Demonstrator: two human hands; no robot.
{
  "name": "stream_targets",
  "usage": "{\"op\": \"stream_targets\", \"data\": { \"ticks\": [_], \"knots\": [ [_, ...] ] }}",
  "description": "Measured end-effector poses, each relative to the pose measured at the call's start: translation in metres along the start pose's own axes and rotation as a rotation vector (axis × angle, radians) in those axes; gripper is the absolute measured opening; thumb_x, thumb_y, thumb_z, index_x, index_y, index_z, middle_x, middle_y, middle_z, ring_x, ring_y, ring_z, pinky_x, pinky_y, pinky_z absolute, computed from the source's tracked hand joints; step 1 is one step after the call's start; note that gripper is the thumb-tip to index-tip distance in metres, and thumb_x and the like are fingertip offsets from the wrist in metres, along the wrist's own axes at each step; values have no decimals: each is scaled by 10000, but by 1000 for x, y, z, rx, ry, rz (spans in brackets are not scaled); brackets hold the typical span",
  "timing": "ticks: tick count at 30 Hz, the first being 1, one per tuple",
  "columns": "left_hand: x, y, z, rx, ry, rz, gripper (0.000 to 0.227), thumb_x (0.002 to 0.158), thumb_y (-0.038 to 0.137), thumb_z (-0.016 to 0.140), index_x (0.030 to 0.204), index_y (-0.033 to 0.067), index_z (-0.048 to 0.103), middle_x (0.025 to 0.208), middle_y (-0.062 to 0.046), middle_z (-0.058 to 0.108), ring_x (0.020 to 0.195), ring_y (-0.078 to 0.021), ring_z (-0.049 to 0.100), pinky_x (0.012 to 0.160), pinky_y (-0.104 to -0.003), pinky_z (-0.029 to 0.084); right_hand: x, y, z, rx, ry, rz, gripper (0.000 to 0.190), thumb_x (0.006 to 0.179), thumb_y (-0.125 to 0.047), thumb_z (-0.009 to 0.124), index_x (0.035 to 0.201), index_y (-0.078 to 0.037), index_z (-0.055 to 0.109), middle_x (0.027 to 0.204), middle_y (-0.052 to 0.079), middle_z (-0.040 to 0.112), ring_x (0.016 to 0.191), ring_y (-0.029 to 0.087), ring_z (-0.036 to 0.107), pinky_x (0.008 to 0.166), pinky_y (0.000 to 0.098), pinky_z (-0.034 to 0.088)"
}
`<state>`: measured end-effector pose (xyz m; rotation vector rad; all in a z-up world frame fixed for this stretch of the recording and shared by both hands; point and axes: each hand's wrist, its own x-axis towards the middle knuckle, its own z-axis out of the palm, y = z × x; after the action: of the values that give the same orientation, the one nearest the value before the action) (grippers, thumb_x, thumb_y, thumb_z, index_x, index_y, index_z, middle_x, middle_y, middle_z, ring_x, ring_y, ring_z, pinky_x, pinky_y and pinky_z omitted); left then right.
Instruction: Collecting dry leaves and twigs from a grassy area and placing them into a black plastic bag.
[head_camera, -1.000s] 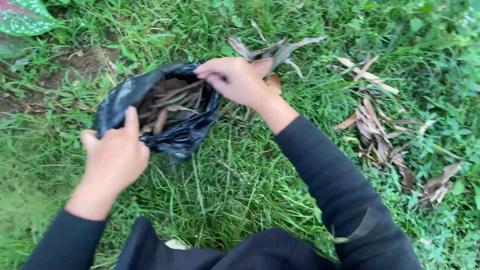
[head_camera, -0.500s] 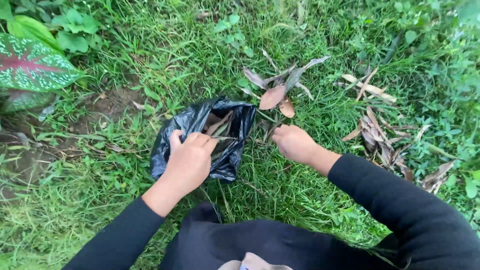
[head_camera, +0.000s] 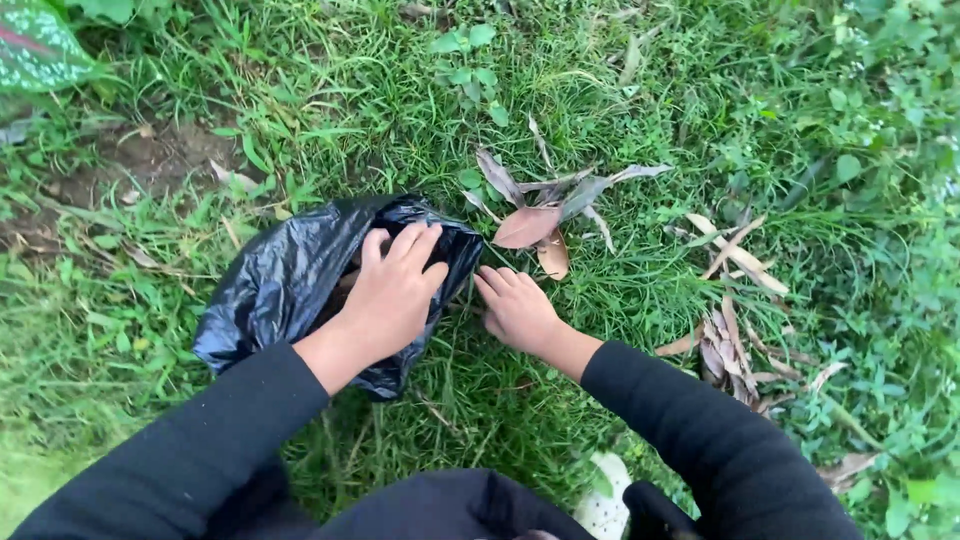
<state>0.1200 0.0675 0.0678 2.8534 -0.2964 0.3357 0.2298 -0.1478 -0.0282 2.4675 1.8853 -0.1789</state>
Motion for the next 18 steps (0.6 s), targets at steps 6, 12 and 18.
{"op": "stream_targets", "data": {
  "ticks": [6, 12, 18],
  "knots": [
    [-32, 44, 103, -457, 24, -332, 206, 846, 23, 472, 924, 109, 643, 916, -7, 621, 879, -223, 627, 738, -315, 495, 32, 34, 61, 3, 73, -125, 264, 731, -272, 676, 926, -106, 615, 871, 26, 590, 859, 218, 541, 704, 336, 458],
    [-48, 87, 134, -272, -69, -313, 443, 786, -88, 520, 1224, -43, 573, 1194, -228, 584, 1081, -364, 580, 811, -398, 498, 23, 52, 35, 54, 145, -208, 94, 776, -191, 614, 760, -128, 546, 738, 26, 527, 729, 223, 551, 598, 320, 478],
    [-50, 79, 164, -74, -122, -331, 481, 761, -36, 617, 1231, 48, 562, 1257, -135, 541, 1109, -310, 535, 803, -418, 516, 0, 51, -88, 400, 41, 32, 244, 823, -57, 692, 1064, -20, 686, 900, 117, 660, 835, 274, 662, 749, 384, 567]
  ]
}}
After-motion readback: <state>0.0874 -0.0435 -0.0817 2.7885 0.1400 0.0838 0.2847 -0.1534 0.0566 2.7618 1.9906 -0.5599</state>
